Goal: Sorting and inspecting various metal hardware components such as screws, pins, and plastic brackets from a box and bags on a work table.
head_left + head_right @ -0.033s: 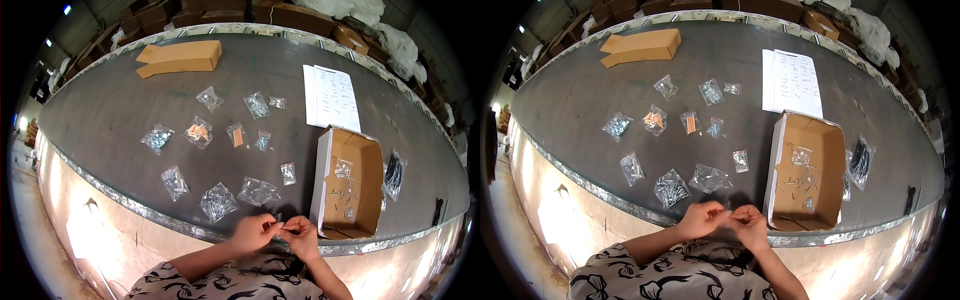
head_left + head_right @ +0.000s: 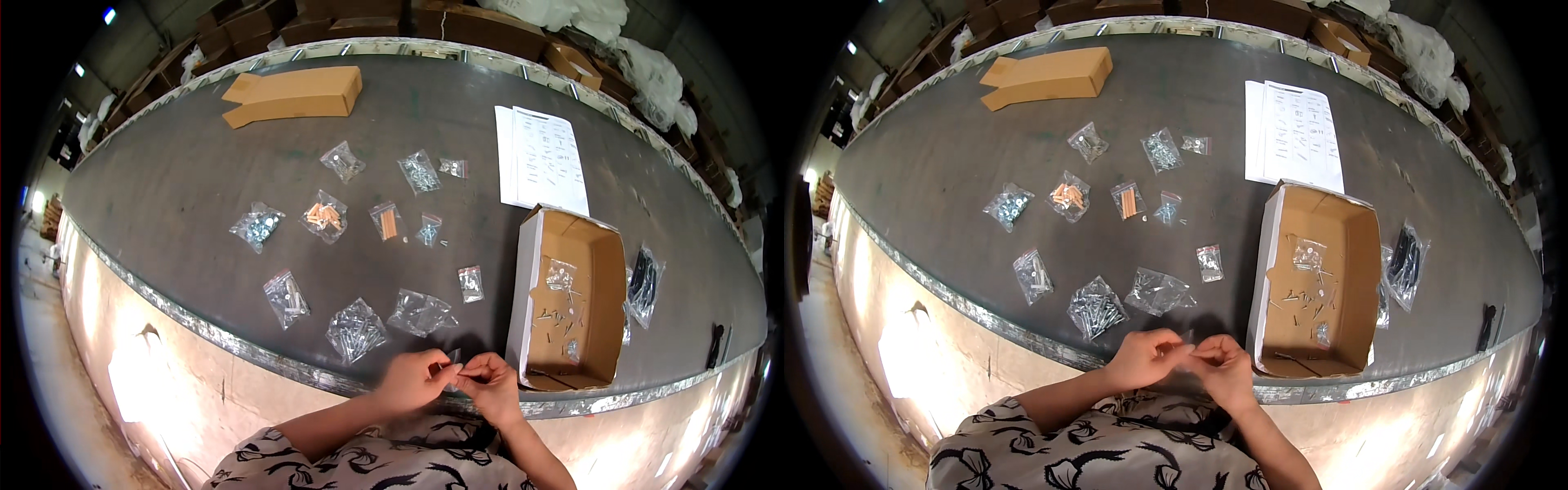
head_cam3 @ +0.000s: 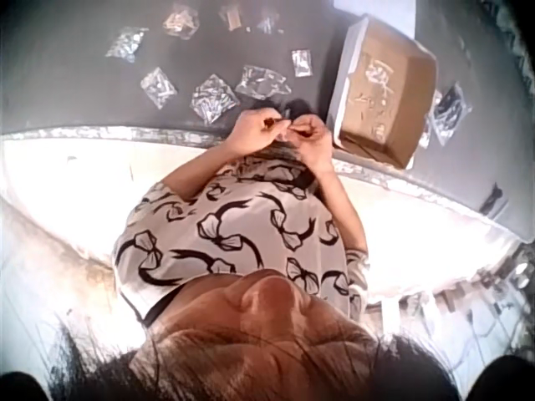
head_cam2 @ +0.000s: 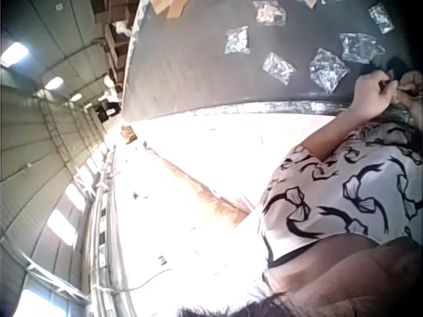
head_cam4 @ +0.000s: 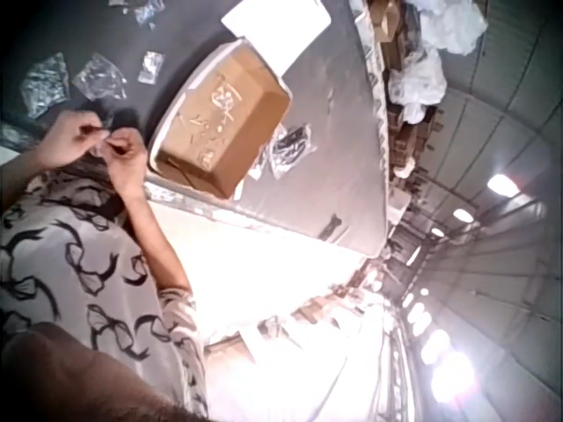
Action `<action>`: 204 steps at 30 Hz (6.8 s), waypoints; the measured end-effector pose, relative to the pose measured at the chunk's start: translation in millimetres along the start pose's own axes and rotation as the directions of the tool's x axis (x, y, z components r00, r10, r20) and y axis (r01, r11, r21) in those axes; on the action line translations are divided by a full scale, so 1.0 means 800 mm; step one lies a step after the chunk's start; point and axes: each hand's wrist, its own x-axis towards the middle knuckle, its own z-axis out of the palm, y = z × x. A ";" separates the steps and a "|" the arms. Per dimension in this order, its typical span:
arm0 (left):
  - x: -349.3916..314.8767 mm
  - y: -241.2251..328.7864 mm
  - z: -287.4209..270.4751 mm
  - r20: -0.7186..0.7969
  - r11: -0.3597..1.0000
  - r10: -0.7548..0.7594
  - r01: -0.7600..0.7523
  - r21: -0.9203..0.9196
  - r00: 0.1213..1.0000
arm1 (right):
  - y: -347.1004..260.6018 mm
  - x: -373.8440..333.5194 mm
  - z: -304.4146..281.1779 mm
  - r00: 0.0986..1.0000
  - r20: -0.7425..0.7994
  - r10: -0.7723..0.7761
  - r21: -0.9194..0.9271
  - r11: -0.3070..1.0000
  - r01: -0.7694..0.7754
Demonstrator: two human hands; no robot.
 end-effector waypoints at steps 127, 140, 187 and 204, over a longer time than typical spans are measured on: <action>0.099 0.001 -0.196 -0.134 0.979 0.199 -0.204 -0.026 0.971 | -0.064 0.197 0.127 0.899 0.423 0.115 0.581 0.727 -0.366; 0.088 0.037 -0.195 -0.216 0.943 0.324 -0.297 0.148 0.921 | -0.079 0.193 0.129 0.815 0.568 0.112 0.618 0.596 -0.513; 0.105 -0.003 -0.198 -0.186 0.821 -0.181 0.044 -0.569 0.966 | -0.073 0.195 0.113 0.841 0.541 0.009 0.638 0.647 -0.418; 0.109 0.004 -0.189 -0.032 0.886 -0.059 0.037 -0.463 0.998 | -0.078 0.194 0.104 0.854 0.517 0.050 0.613 0.676 -0.410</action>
